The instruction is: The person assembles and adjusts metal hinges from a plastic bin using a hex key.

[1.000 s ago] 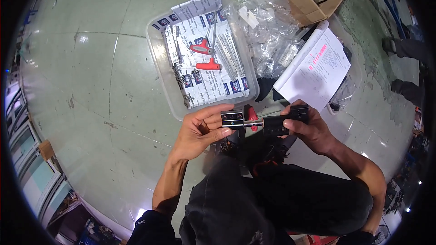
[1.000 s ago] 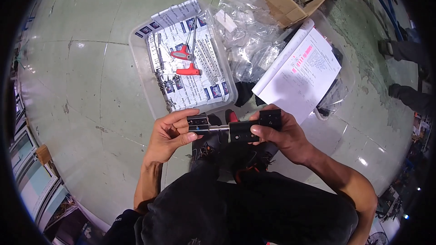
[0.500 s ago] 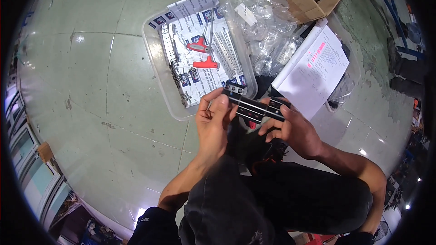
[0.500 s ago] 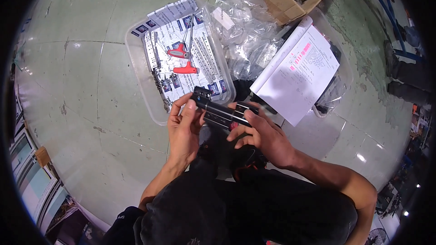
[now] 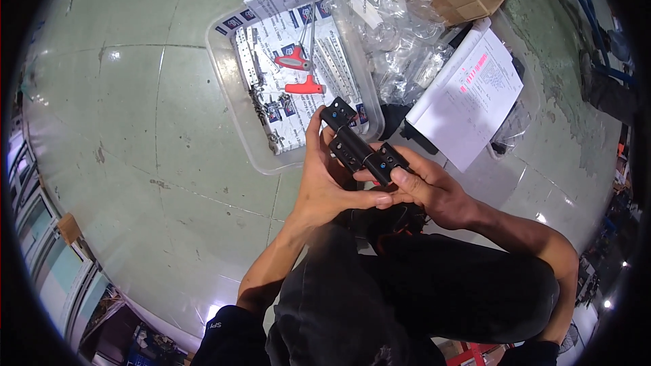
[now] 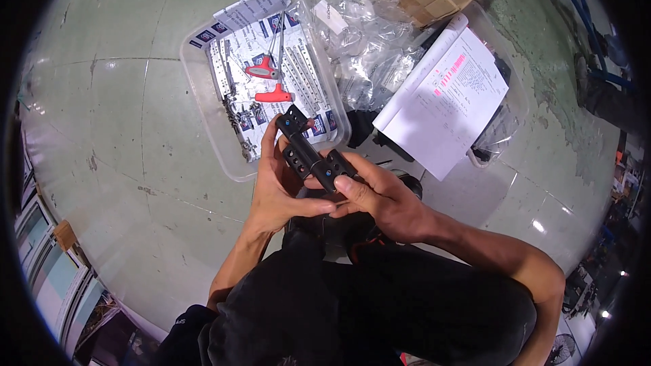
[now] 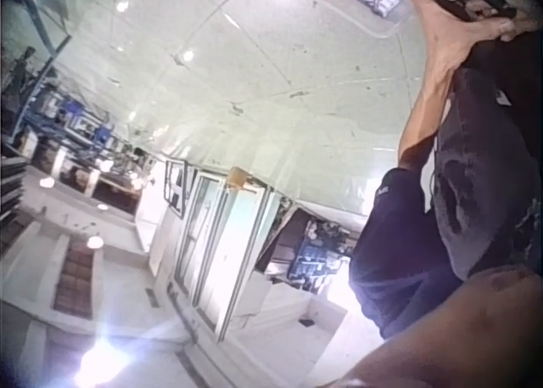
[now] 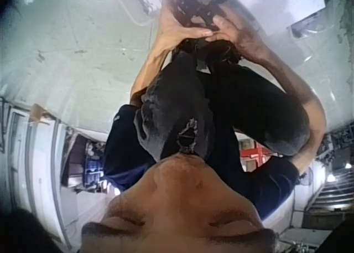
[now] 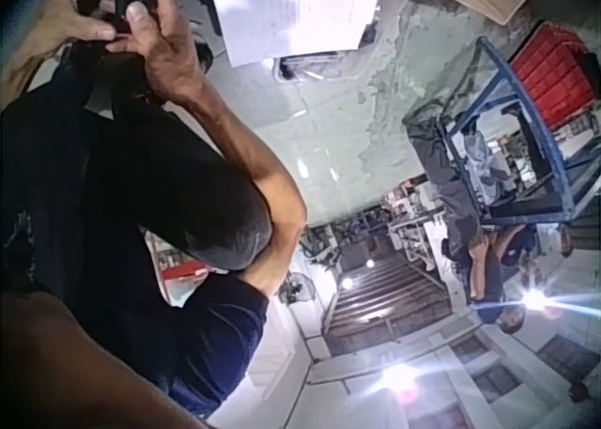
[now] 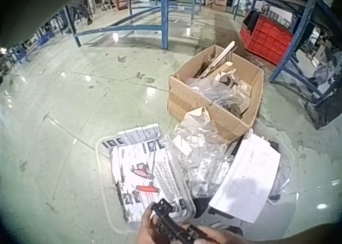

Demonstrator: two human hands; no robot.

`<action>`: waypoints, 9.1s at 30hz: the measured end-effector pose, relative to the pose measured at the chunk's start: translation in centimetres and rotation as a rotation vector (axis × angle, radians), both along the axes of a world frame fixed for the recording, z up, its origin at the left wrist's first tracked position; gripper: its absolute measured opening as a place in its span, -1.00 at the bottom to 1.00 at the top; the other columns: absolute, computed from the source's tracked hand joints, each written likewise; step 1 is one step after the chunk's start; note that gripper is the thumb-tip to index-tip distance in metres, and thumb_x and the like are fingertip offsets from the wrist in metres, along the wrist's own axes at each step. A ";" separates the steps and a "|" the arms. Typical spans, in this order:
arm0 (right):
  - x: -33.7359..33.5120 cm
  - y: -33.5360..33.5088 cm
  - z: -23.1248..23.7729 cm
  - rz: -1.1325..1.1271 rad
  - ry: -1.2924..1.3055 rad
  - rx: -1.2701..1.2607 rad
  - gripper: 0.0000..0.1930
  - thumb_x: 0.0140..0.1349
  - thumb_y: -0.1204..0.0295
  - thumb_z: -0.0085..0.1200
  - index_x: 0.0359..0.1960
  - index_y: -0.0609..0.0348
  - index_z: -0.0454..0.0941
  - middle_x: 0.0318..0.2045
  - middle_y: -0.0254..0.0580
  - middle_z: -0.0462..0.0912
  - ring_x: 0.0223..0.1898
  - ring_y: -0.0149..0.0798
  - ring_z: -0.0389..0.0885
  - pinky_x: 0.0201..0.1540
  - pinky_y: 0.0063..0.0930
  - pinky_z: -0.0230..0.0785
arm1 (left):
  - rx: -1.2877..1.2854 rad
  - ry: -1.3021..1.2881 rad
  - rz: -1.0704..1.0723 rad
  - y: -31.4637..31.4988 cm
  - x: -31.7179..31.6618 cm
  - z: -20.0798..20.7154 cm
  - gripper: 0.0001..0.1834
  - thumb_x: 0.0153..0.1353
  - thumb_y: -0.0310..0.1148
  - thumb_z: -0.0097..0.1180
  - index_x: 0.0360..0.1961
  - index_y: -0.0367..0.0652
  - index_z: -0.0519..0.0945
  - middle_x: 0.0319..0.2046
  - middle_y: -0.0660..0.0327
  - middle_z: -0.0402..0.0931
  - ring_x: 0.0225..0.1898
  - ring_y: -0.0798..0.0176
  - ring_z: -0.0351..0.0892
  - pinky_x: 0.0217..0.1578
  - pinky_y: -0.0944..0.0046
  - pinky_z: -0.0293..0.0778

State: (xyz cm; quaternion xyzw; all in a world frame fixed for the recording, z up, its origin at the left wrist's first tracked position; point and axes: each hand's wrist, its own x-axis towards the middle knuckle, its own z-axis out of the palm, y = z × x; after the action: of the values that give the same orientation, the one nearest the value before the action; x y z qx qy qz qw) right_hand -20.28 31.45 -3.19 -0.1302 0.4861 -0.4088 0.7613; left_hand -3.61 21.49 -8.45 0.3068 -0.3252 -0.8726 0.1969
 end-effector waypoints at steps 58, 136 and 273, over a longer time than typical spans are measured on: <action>3.4 -0.7 -1.3 -0.327 -0.249 -0.053 -0.69 0.44 0.16 -0.06 -0.19 0.17 0.50 -0.47 -0.28 0.58 -0.49 -0.43 0.55 -0.47 -0.60 0.40 | -0.793 0.168 -0.223 -0.6 -0.4 -1.6 0.74 -0.45 -0.33 0.67 0.40 0.13 -0.66 0.37 -0.13 -0.13 0.26 -0.07 0.28 0.20 -0.07 0.32; -5.2 5.1 5.3 -0.286 1.204 -0.907 -0.53 -0.08 0.82 -0.01 -0.05 0.30 0.48 -0.12 0.10 0.65 -0.07 0.08 0.62 0.02 -0.18 0.48 | 0.251 0.409 -0.099 -3.7 -0.5 1.7 -0.08 0.13 -0.40 0.34 0.41 0.11 0.02 0.17 -0.10 0.37 0.20 -0.21 0.42 0.12 0.07 0.50; -4.1 9.8 -5.2 -0.656 1.228 -0.473 -0.44 0.43 0.03 -0.14 0.10 0.40 0.30 -0.15 0.07 0.50 -0.28 -0.30 0.45 -0.26 -0.46 0.34 | -0.403 0.357 -0.339 0.4 -1.3 2.0 0.58 -0.45 0.12 0.60 0.43 -0.11 -0.31 0.34 0.04 -0.01 0.39 0.08 0.07 0.39 0.13 -0.12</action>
State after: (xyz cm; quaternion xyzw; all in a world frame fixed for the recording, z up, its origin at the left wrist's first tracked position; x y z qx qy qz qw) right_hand -24.40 41.24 -8.39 -0.3444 0.7377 -0.5631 0.1419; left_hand -4.94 21.84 -6.50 0.0448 -0.4983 -0.8511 0.1593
